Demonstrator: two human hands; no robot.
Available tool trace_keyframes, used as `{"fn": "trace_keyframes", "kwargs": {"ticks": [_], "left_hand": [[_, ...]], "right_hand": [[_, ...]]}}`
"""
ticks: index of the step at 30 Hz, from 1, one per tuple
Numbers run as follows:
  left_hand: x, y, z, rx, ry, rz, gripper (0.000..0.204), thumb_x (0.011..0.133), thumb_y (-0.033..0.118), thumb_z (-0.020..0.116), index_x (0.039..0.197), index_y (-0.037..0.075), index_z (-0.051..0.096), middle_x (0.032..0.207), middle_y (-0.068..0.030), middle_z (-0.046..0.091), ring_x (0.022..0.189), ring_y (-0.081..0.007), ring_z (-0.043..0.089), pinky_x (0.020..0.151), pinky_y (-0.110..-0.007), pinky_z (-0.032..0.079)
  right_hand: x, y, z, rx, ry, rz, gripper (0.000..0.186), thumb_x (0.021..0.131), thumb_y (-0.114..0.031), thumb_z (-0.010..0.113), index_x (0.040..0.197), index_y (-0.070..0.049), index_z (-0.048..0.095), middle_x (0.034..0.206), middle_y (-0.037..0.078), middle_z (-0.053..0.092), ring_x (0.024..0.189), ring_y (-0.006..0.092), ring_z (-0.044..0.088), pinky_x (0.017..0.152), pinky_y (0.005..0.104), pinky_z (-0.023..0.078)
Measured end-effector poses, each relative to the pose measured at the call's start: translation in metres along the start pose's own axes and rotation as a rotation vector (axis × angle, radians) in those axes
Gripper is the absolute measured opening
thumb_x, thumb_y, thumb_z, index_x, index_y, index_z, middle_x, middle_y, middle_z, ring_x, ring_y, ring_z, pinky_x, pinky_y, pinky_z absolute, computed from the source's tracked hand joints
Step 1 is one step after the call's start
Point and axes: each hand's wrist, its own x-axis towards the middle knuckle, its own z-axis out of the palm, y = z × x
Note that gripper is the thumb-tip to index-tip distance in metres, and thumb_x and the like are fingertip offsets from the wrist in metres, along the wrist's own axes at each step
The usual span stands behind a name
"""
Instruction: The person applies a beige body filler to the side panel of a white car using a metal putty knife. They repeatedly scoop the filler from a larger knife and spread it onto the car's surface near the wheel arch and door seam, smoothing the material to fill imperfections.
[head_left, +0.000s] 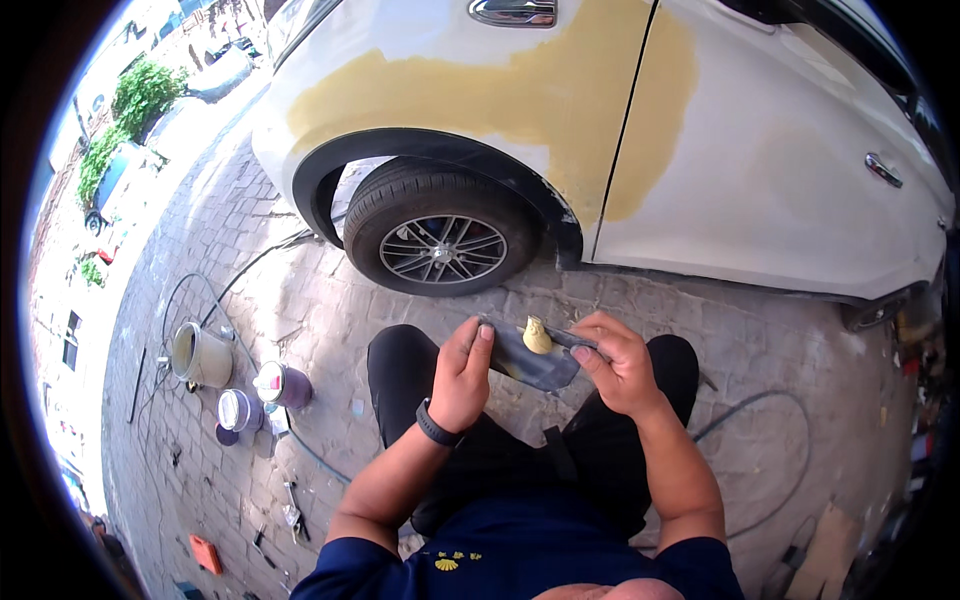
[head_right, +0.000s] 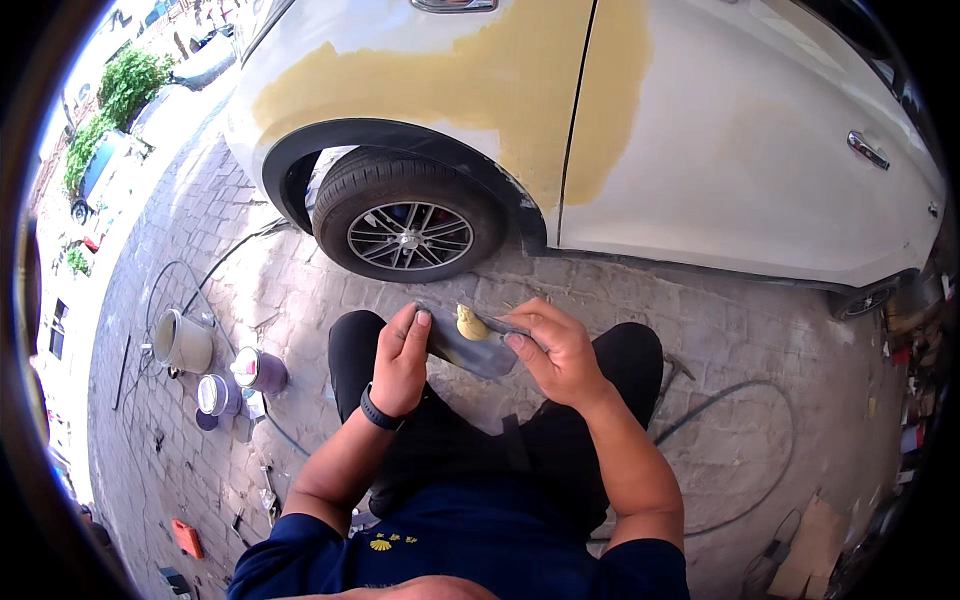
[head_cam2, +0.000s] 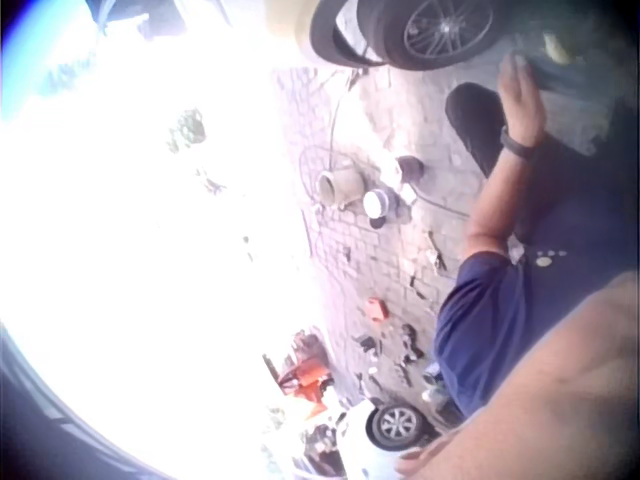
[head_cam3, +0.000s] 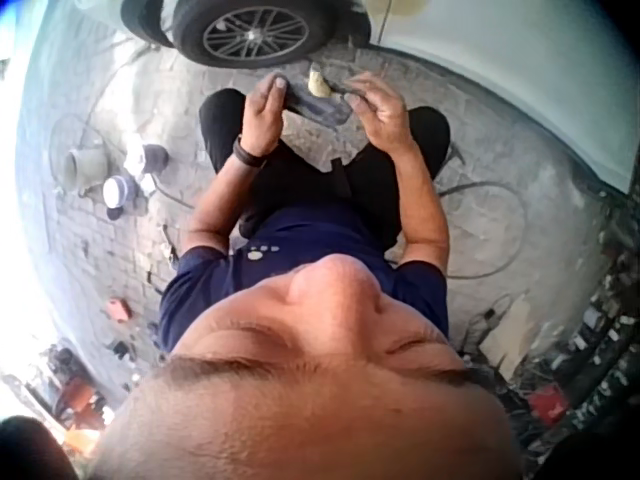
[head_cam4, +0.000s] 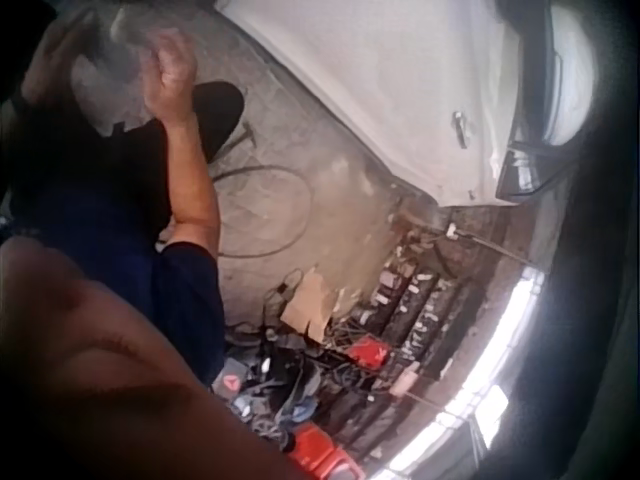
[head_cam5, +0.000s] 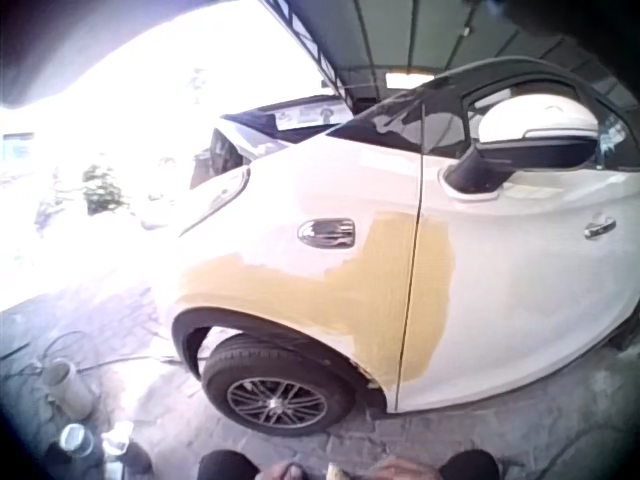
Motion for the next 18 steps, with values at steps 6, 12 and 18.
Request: {"fn": "trace_keyframes", "kwargs": {"ticks": [6,12,18], "left_hand": [[0.007,-0.002,-0.017,-0.392,0.159,-0.17,0.03,0.116,0.024,0.051,0.102,-0.001,0.062,0.084,0.0021,0.057,0.078,-0.007,0.046,0.071,-0.028,0.043],[0.008,-0.027,-0.017,-0.229,0.017,-0.057,0.028,0.116,0.022,0.052,0.105,-0.001,0.063,0.09,0.0014,0.059,0.084,-0.0078,0.049,0.076,-0.028,0.044],[0.02,-0.023,-0.036,-0.665,0.145,-0.221,0.029,0.117,0.024,0.051,0.115,-0.001,0.067,0.1,0.0005,0.067,0.089,-0.0067,0.058,0.08,-0.026,0.051]], "right_hand": [[0.013,0.009,-0.019,-0.189,-0.112,0.101,0.016,0.104,-0.011,0.067,0.107,0.005,0.071,0.101,0.009,0.07,0.089,0.0194,0.066,0.077,0.0339,0.051],[0.009,0.025,0.021,0.354,0.281,0.141,0.016,0.104,-0.011,0.068,0.106,0.005,0.07,0.103,0.003,0.068,0.089,0.013,0.058,0.082,0.0289,0.046],[0.01,0.034,0.023,-0.082,0.093,0.179,0.016,0.105,-0.011,0.066,0.103,0.005,0.068,0.099,0.003,0.068,0.086,0.0142,0.059,0.081,0.0294,0.047]]}}
